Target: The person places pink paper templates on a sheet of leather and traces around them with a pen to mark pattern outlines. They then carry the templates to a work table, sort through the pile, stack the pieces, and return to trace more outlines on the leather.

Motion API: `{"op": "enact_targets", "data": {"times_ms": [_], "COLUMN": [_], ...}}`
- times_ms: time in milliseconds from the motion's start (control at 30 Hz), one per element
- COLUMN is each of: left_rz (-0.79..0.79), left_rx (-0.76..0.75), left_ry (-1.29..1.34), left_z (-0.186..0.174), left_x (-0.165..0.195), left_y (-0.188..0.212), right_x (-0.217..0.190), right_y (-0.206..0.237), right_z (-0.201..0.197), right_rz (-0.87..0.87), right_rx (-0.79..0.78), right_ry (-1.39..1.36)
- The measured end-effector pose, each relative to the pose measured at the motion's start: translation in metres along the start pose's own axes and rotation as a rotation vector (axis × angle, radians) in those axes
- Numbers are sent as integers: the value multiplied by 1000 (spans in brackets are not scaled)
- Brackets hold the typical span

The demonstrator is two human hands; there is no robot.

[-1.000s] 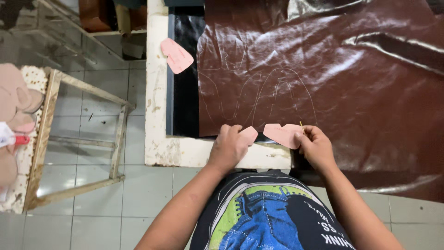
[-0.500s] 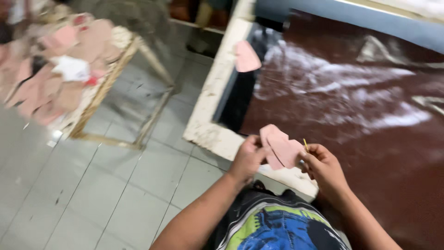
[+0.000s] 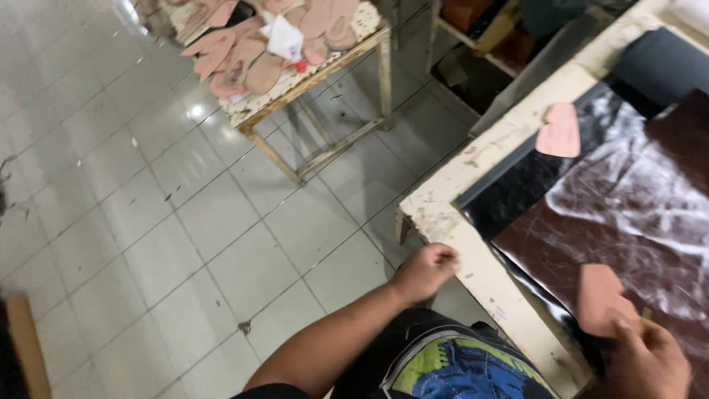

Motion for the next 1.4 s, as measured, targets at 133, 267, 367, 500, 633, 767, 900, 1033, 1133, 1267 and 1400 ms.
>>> {"op": "enact_targets", "data": {"times_ms": [133,267,367,500,633,767,900,1033,1133,1267,1400], "left_rz": [-311,-377,-338,-120,107,181,227,151,98,-54,-293], "left_rx": [302,471,427,330,258,272,340,354,346,236,58], "left_ry": [166,213,286,68,-615,-928,-951,-877,-843,-807,-777], "left_z": [-86,-138,-166,-248,-380,-543,-665,-734,-801,-905,-1046], "left_x": [-3,-31,-68,-82,-40,27,106,152,164,150,132], "left_y": [41,76,81,73,50,32,38,45,36,-5,-65], "right_x": [5,-31,-83,-236,-440,-633,-779,-844,-888,-943,-1033], "right_y": [-24,-28,4,121,220,309,363,362,350,314,286], "right_z": [-1,33,80,208,362,504,576,623,687,781,889], "right_rz": [-205,-421,-192,-809,-1295,-1512,-1611,-1604,-1574,-1425,-1146], "right_rx": [159,31,18,-135,-156,-115,-77,-168,-206,-329,-567], "right_ry": [-311,-746,-381,-129,190,348,245,108,178,271,147]}}
Point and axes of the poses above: each hand's wrist, its own y-axis away from the middle knuckle, its own z-axis out of the palm, x = y × z, the point moved 3 cm from there along -y, towards the middle knuckle, and after that the axes turned 5 degrees about y, right-handed, at the moved point
